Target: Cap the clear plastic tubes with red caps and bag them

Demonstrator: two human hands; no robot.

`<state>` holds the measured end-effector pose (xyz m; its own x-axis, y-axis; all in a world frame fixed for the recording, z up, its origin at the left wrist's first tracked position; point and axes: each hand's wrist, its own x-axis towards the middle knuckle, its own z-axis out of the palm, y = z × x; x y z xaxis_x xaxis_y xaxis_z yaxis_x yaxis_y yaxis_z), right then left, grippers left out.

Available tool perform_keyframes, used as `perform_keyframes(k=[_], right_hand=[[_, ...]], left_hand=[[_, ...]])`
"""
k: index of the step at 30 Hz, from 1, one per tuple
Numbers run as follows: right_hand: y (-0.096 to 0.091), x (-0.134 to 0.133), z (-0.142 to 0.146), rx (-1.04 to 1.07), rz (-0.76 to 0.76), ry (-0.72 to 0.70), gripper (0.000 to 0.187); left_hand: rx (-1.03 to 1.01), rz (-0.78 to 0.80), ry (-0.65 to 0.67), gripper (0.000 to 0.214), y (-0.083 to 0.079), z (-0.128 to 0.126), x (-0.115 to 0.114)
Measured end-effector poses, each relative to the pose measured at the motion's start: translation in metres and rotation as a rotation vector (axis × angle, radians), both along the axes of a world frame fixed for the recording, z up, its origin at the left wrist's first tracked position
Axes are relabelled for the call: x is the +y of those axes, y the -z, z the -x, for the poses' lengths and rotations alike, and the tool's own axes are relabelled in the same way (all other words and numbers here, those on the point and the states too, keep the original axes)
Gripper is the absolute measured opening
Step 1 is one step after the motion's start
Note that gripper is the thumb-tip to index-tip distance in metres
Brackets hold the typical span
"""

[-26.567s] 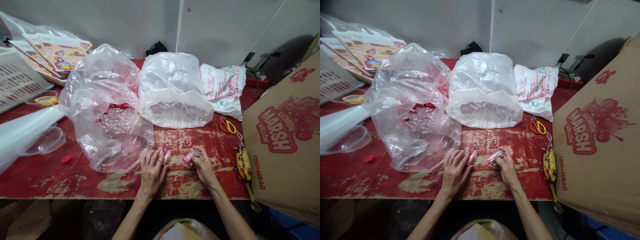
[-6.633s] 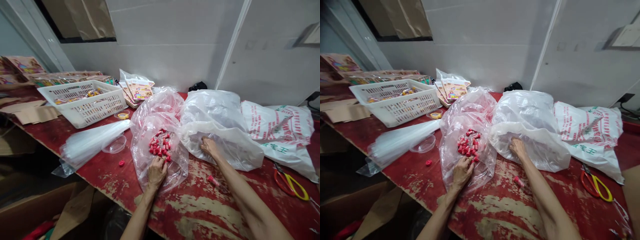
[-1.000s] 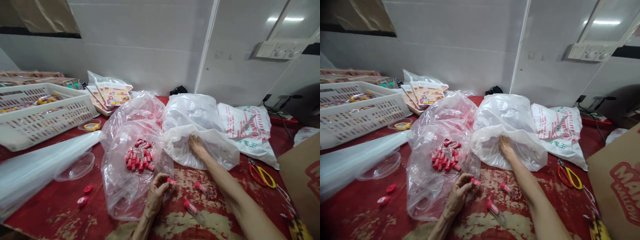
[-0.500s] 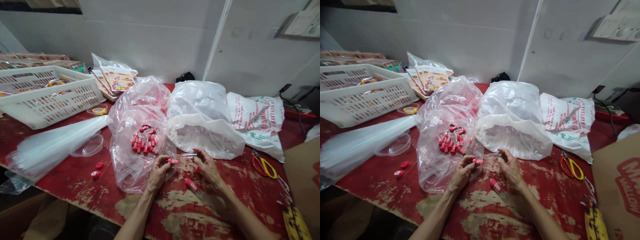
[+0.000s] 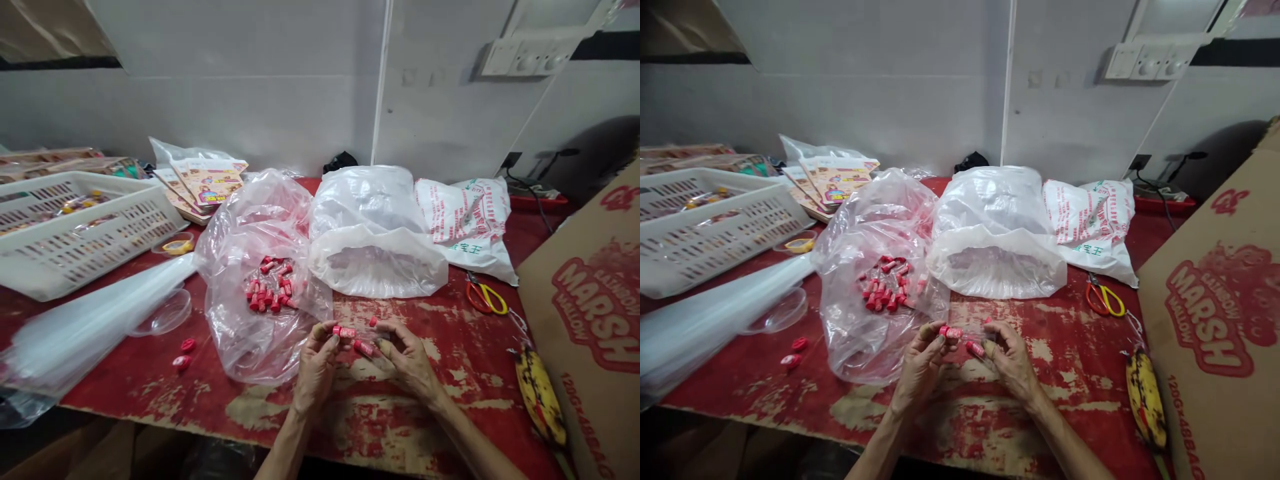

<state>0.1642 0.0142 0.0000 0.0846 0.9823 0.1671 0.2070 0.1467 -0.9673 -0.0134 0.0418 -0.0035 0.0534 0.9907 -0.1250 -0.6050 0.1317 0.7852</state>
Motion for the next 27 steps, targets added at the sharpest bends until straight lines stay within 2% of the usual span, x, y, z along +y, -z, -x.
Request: perform_keyframes(k=[5, 11, 14, 18, 21, 23, 25, 27], right_hand=[[-0.003, -0.017, 0.002, -0.042, -0.086, 0.005, 0.021], [0.007, -0.029, 0.0, -0.103, -0.111, 0.067, 0.023], [0.013, -0.035, -0.001, -0.128, -0.127, 0.096, 0.024], [0.026, -0.041, -0.003, -0.152, -0.135, 0.138, 0.028], [0.035, -0.043, -0.008, -0.174, -0.104, 0.136, 0.029], [0.037, -0.041, -0.016, -0.194, -0.072, 0.079, 0.03], [0.036, -0.034, -0.027, -0.224, -0.054, 0.035, 0.029], [0.036, -0.023, -0.041, -0.245, -0.046, 0.066, 0.03]], left_hand=[[0.067, 0.032, -0.069, 0.032, 0.004, -0.015, -0.015], [0.387, -0.019, -0.01, 0.026, 0.012, -0.028, -0.034], [0.537, -0.114, 0.015, 0.024, 0.01, -0.032, -0.041], [0.602, -0.188, 0.008, 0.02, 0.003, -0.038, -0.047], [0.629, -0.24, 0.098, 0.018, -0.003, -0.039, -0.046], [0.677, -0.293, 0.156, 0.019, -0.006, -0.036, -0.041], [0.763, -0.34, 0.104, 0.019, -0.008, -0.025, -0.03], [0.96, -0.36, -0.092, 0.021, -0.008, -0.006, -0.011]])
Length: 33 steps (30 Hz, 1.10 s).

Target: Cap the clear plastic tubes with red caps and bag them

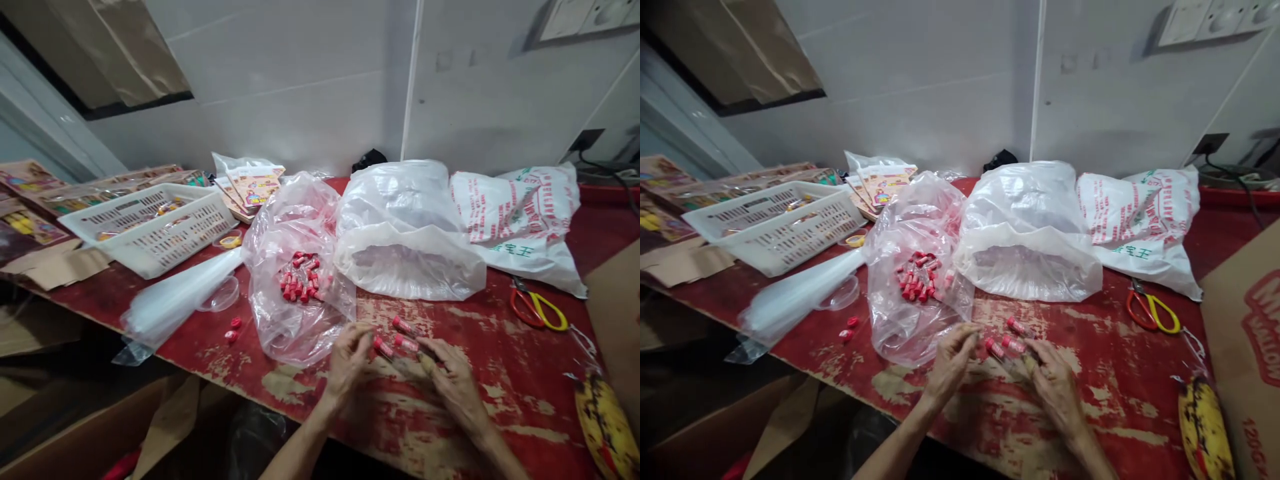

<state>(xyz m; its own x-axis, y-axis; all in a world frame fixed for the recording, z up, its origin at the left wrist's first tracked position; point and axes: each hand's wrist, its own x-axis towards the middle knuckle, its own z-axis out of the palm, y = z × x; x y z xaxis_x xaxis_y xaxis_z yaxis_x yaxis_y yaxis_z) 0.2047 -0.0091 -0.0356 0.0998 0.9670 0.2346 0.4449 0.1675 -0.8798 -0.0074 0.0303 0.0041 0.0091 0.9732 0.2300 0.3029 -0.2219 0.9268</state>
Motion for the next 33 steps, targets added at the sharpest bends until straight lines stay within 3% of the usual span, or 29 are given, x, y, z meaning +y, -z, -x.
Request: perform_keyframes(k=[2, 4, 6, 9, 15, 20, 24, 28, 33], right_hand=[[0.002, 0.014, -0.015, -0.016, 0.004, 0.1, 0.033], [0.007, 0.029, -0.027, -0.064, 0.004, 0.198, 0.036], [0.013, 0.039, -0.034, -0.157, -0.011, 0.253, 0.036], [0.022, 0.047, -0.035, -0.321, -0.047, 0.23, 0.03], [0.019, 0.062, -0.03, -0.566, -0.122, 0.153, 0.024], [-0.005, 0.115, -0.021, -0.751, -0.077, 0.114, 0.028], [-0.02, 0.177, -0.002, -0.834, -0.02, 0.115, 0.025], [-0.027, 0.234, 0.016, -0.919, 0.062, 0.139, 0.023], [-0.031, 0.282, 0.024, -0.991, 0.217, 0.237, 0.033]], left_hand=[[0.253, -0.112, -0.267, 0.024, 0.002, 0.027, 0.025], [0.363, -0.147, -0.375, 0.028, 0.005, 0.056, 0.054], [0.464, -0.157, -0.377, 0.029, 0.007, 0.081, 0.081], [0.615, -0.184, -0.286, 0.026, 0.01, 0.101, 0.108], [0.825, -0.249, -0.247, 0.027, 0.028, 0.109, 0.118], [1.059, -0.501, -0.334, 0.025, 0.049, 0.117, 0.121], [0.957, -0.7, -0.285, 0.02, 0.059, 0.122, 0.123], [0.819, -0.72, -0.254, 0.015, 0.061, 0.124, 0.124], [0.612, -0.746, -0.337, 0.012, 0.062, 0.129, 0.127]])
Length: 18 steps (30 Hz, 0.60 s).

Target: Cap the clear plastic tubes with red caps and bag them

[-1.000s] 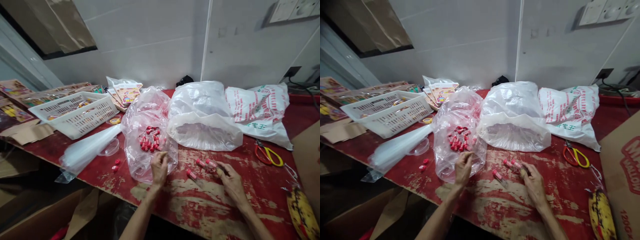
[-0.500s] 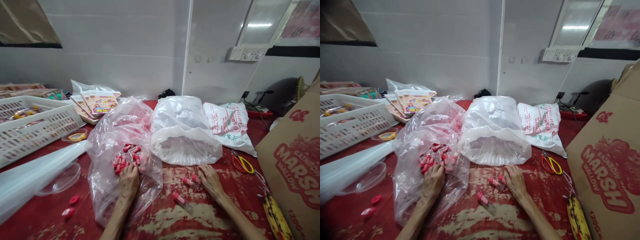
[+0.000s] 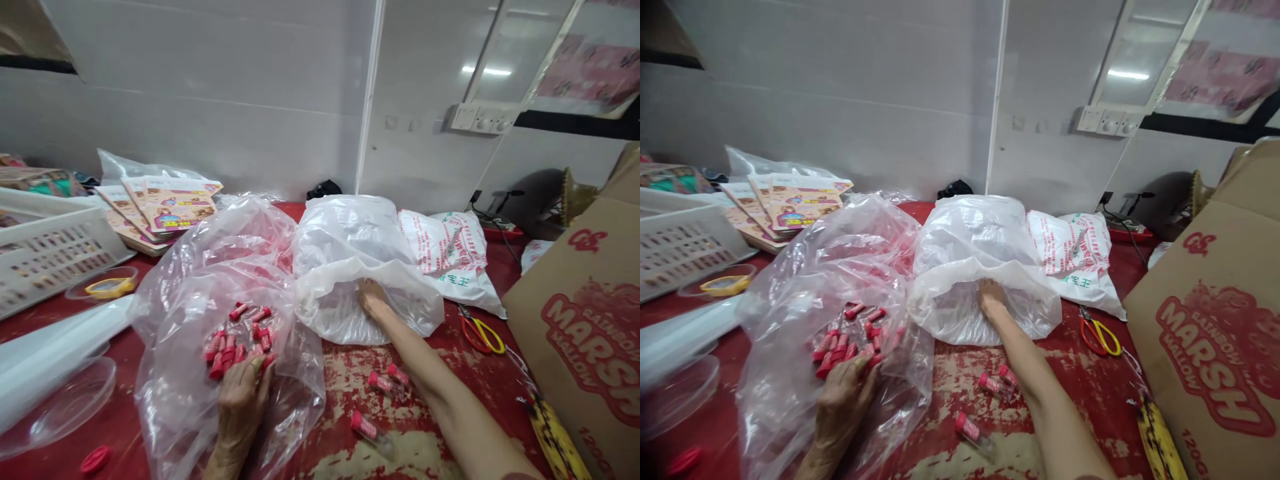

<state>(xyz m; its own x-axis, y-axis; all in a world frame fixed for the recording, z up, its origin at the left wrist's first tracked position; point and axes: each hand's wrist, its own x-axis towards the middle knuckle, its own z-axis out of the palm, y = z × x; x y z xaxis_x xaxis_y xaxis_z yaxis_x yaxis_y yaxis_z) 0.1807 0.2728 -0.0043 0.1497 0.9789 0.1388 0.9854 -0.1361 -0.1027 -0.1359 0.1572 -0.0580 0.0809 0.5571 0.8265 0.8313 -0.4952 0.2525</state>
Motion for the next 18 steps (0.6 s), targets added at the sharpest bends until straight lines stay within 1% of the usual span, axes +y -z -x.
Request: perform_keyframes(k=[3, 6, 9, 11, 13, 16, 18], right_hand=[[-0.003, 0.014, 0.0, -0.009, 0.054, 0.091, 0.033], [-0.004, 0.013, 0.0, 0.01, 0.104, 0.115, 0.033], [-0.002, 0.004, -0.003, 0.046, 0.135, 0.072, 0.031], [-0.001, -0.003, -0.007, 0.079, 0.131, 0.012, 0.028], [-0.001, -0.016, -0.009, 0.123, 0.105, -0.051, 0.029], [-0.005, -0.049, -0.007, 0.192, 0.023, -0.094, 0.037], [-0.009, -0.08, -0.001, 0.376, -0.058, -0.103, 0.041]], left_hand=[[-0.188, 0.036, -0.022, 0.018, 0.002, 0.004, 0.003], [-0.444, 0.206, 0.013, 0.019, -0.002, 0.006, 0.0], [-0.847, 0.405, 0.119, 0.02, -0.01, 0.004, -0.003], [-1.129, 0.475, 0.215, 0.025, -0.014, 0.003, -0.002], [-1.299, 0.502, 0.286, 0.03, -0.017, 0.001, -0.002], [-1.394, 0.516, 0.35, 0.035, -0.021, -0.002, -0.004], [-1.467, 0.526, 0.407, 0.036, -0.026, -0.003, -0.008]])
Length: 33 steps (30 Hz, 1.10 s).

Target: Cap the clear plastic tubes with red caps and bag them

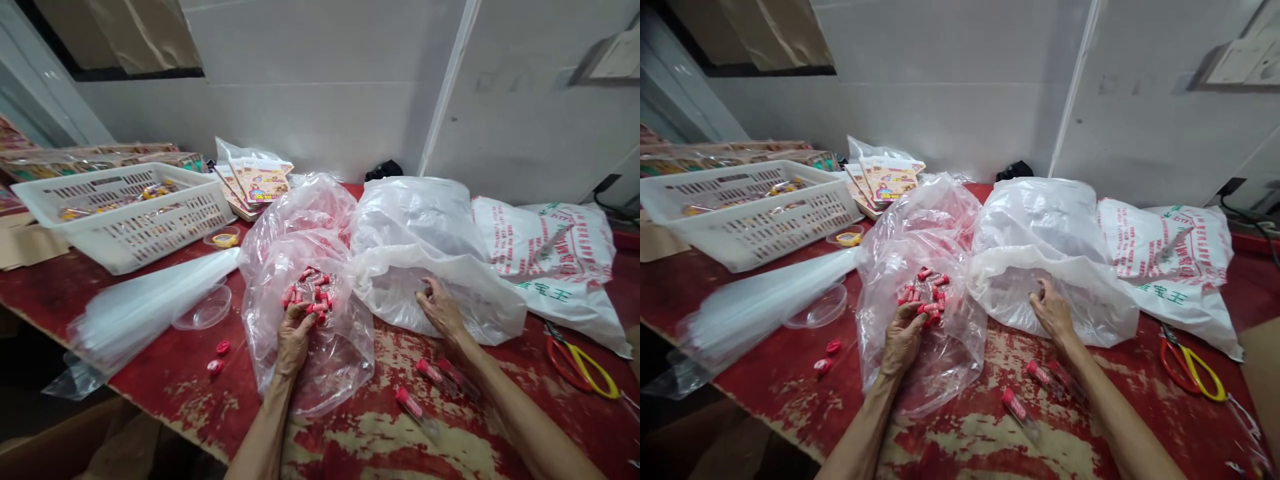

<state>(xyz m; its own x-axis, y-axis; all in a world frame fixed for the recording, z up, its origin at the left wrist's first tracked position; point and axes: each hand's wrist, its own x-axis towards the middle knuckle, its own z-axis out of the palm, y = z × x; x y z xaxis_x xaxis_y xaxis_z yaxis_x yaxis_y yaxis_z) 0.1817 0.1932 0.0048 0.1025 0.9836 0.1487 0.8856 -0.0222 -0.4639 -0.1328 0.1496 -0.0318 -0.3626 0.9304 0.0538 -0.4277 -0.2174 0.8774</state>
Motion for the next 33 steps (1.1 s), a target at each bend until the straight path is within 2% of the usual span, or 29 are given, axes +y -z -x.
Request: perform_keyframes(k=[2, 4, 6, 8, 10, 13, 15, 21, 26, 29, 33], right_hand=[[-0.005, -0.035, 0.008, 0.461, -0.058, -0.011, 0.046], [-0.011, -0.069, 0.016, 0.855, -0.011, -0.018, 0.054], [-0.018, -0.099, 0.022, 1.084, 0.091, -0.019, 0.058], [-0.022, -0.12, 0.025, 1.226, 0.177, -0.035, 0.06], [-0.023, -0.135, 0.027, 1.317, 0.188, -0.052, 0.058], [-0.022, -0.148, 0.03, 1.403, 0.11, -0.05, 0.047], [-0.024, -0.156, 0.032, 1.473, 0.057, -0.037, 0.043], [-0.035, -0.18, 0.02, 1.615, -0.081, 0.07, 0.048], [-0.032, -0.201, 0.001, 1.475, -0.161, 0.003, 0.036], [-0.025, -0.214, -0.008, 1.325, -0.139, -0.046, 0.028], [-0.016, -0.226, -0.018, 1.272, -0.11, -0.035, 0.026]], left_hand=[[-0.083, -0.001, 0.035, 0.037, -0.008, -0.002, -0.006], [-0.213, 0.024, 0.07, 0.036, -0.019, -0.007, -0.015], [-0.339, 0.058, 0.102, 0.03, -0.032, -0.015, -0.027], [-0.423, 0.105, 0.129, 0.021, -0.045, -0.028, -0.04], [-0.502, 0.18, 0.161, 0.012, -0.057, -0.043, -0.055], [-0.647, 0.318, 0.232, 0.011, -0.071, -0.068, -0.078], [-0.659, 0.369, 0.301, 0.013, -0.075, -0.083, -0.093], [-0.575, 0.441, 0.548, 0.022, -0.067, -0.118, -0.128], [-0.293, 0.39, 0.709, 0.038, -0.054, -0.138, -0.145], [-0.083, 0.329, 0.754, 0.035, -0.049, -0.144, -0.151], [0.171, 0.255, 0.788, 0.026, -0.046, -0.147, -0.154]])
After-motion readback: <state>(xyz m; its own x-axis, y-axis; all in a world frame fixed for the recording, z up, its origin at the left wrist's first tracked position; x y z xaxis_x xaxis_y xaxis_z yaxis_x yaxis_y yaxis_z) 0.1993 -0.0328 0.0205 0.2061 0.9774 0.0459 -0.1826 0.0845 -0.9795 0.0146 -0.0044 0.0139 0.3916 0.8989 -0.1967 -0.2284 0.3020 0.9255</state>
